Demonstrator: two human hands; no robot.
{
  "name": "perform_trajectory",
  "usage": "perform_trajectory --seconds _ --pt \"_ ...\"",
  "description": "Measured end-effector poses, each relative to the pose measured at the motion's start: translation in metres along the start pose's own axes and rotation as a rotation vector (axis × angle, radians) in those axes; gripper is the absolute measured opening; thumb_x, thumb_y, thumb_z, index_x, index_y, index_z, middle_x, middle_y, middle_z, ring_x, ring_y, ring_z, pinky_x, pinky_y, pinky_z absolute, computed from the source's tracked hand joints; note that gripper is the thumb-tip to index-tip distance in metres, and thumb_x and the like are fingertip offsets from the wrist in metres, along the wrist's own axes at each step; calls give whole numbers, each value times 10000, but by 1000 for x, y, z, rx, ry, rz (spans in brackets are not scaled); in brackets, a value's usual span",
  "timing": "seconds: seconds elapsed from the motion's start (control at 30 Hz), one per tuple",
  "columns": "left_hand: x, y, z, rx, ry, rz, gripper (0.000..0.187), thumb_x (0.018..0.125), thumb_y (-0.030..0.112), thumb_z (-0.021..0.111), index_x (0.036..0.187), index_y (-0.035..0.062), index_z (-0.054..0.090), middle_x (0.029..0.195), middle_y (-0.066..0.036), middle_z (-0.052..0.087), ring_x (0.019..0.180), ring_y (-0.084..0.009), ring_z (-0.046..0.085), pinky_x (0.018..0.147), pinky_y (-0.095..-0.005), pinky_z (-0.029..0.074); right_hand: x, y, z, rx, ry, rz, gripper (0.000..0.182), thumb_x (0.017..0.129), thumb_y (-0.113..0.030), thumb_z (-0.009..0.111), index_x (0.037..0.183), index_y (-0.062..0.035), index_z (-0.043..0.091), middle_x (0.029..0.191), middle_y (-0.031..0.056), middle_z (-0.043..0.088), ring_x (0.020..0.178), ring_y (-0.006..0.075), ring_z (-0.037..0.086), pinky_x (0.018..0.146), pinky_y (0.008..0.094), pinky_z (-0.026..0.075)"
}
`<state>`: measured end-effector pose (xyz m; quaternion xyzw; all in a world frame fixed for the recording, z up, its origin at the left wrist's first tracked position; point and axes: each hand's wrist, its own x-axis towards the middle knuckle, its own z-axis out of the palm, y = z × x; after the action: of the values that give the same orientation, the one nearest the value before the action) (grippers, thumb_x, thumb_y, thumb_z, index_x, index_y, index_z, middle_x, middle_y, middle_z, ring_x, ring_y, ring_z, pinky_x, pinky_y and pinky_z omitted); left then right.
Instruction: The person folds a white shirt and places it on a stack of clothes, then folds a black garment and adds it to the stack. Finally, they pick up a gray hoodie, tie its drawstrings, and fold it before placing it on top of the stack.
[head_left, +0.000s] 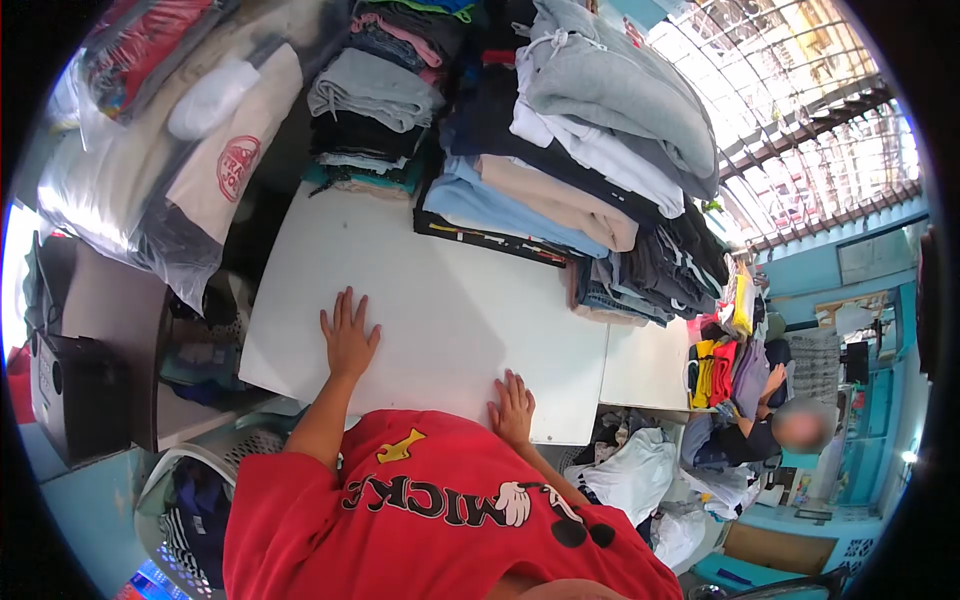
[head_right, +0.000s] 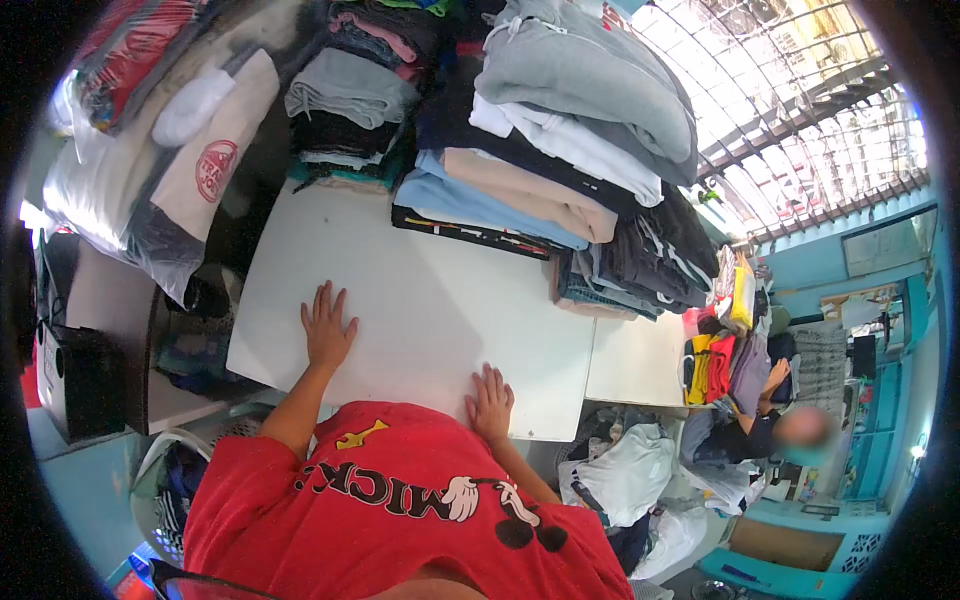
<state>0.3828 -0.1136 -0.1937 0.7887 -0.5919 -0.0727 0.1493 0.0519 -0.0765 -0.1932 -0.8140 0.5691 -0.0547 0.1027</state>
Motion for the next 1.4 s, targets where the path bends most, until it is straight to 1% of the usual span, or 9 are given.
perform_trajectory --seconds 0.5,0.67,0.7,0.77,0.87,0.9,0.93,1.0,1.4 --pt "3 3 -6 -21 -28 -21 553 759 308 545 1248 100 389 1365 -107 230 1275 -239 178 1003 -514 115 1 3 1 12 -4 -3 482 774 -276 505 1217 -119 398 1365 82 256 1253 256 235 971 433 186" --pt "1 3 -1 -27 -1 -9 567 732 273 581 1234 85 398 1356 -112 254 1269 -245 199 999 -515 131 -1 5 1 -1 -19 1 484 789 -289 512 1234 -147 384 1374 71 237 1257 250 231 963 481 225" --pt "0 3 1 -12 14 7 570 726 266 588 1232 83 399 1355 -113 261 1267 -247 206 997 -517 134 -1 5 -1 -8 40 84 484 789 -289 512 1234 -147 384 1374 71 237 1257 250 231 963 481 225" --pt "-2 1 9 -27 49 35 565 726 247 586 1237 95 398 1366 -109 252 1272 -249 201 993 -521 130 -2 3 -7 9 -26 -3 490 802 -296 501 1248 -142 369 1379 75 225 1255 252 234 966 484 236" --pt "-3 4 10 58 19 56 545 771 243 551 1262 103 359 1375 -101 233 1278 -243 191 989 -522 151 -5 6 -10 22 -4 -23 484 809 -301 498 1242 -129 366 1374 78 227 1249 254 246 967 463 263" --pt "-1 6 9 110 10 52 539 783 247 541 1265 102 350 1377 -99 228 1277 -242 193 986 -522 164 -7 7 -9 26 40 60 484 809 -301 498 1242 -129 366 1374 78 227 1249 254 246 967 463 263" --pt "3 9 11 114 10 118 539 783 247 541 1265 102 350 1377 -99 228 1277 -242 193 986 -522 164 -8 8 -6 47 66 27 482 805 -302 505 1236 -131 372 1370 77 233 1245 253 252 965 461 267" --pt "-1 7 8 196 -11 48 508 831 294 475 1283 114 328 1381 -74 224 1273 -230 200 979 -518 191 -8 8 -3 51 81 -47 481 794 -302 522 1223 -136 380 1362 75 242 1240 248 262 965 452 274" --pt "-3 8 6 242 -6 65 484 849 311 454 1270 100 343 1386 -86 210 1269 -240 209 966 -508 221 -9 8 -4 55 104 -44 475 789 -297 525 1219 -159 378 1367 71 245 1245 237 259 961 441 276"
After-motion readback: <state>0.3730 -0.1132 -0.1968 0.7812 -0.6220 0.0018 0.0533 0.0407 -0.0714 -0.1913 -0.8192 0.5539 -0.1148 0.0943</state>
